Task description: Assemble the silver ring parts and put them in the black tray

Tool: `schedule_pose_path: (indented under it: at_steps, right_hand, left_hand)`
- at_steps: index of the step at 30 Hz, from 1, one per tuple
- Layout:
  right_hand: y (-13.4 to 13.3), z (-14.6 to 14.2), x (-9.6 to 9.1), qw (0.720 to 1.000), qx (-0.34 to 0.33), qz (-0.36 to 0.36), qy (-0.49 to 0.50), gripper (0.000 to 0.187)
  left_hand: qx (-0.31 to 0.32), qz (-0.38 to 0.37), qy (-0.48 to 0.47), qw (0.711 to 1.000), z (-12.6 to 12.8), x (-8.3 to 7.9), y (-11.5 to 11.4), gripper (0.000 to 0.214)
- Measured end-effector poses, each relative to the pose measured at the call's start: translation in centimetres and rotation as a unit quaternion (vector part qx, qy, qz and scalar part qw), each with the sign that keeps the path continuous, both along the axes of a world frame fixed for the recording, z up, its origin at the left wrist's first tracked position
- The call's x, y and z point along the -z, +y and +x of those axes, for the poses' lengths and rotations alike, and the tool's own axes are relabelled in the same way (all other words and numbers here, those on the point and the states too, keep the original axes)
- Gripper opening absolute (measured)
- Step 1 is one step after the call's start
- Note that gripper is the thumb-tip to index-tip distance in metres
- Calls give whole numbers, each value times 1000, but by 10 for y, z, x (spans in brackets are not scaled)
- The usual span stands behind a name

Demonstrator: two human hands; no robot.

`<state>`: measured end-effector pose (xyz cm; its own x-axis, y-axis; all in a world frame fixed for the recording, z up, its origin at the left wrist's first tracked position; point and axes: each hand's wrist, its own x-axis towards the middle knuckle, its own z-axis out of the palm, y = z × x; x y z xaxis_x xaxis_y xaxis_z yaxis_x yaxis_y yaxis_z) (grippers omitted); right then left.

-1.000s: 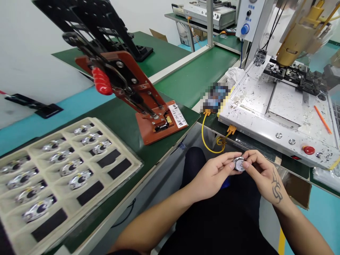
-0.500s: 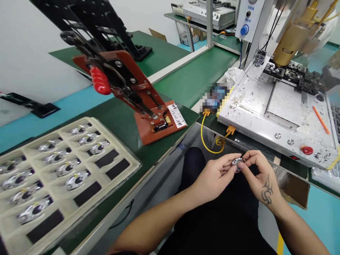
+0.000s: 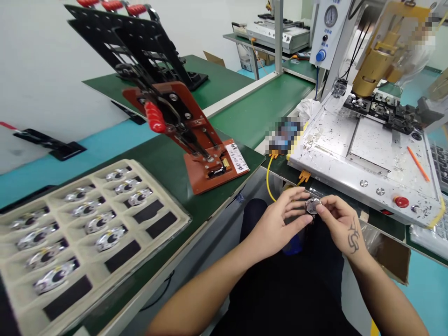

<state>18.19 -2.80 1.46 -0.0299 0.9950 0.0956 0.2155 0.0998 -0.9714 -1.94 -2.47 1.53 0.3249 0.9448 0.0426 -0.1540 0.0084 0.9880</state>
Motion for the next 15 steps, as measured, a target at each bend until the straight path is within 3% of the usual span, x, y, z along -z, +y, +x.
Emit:
schedule_pose_path:
  at_steps: [5, 15]
  right_hand:
    - [-2, -13, 5, 989, -5, -95, 111, 35]
    - [-6, -20, -12, 991, -41, -88, 95, 33]
  left_hand:
    - [-42, -48, 1, 998, 1, 0, -2, 22]
    - [-51, -10, 37, 998, -8, -11, -9, 24]
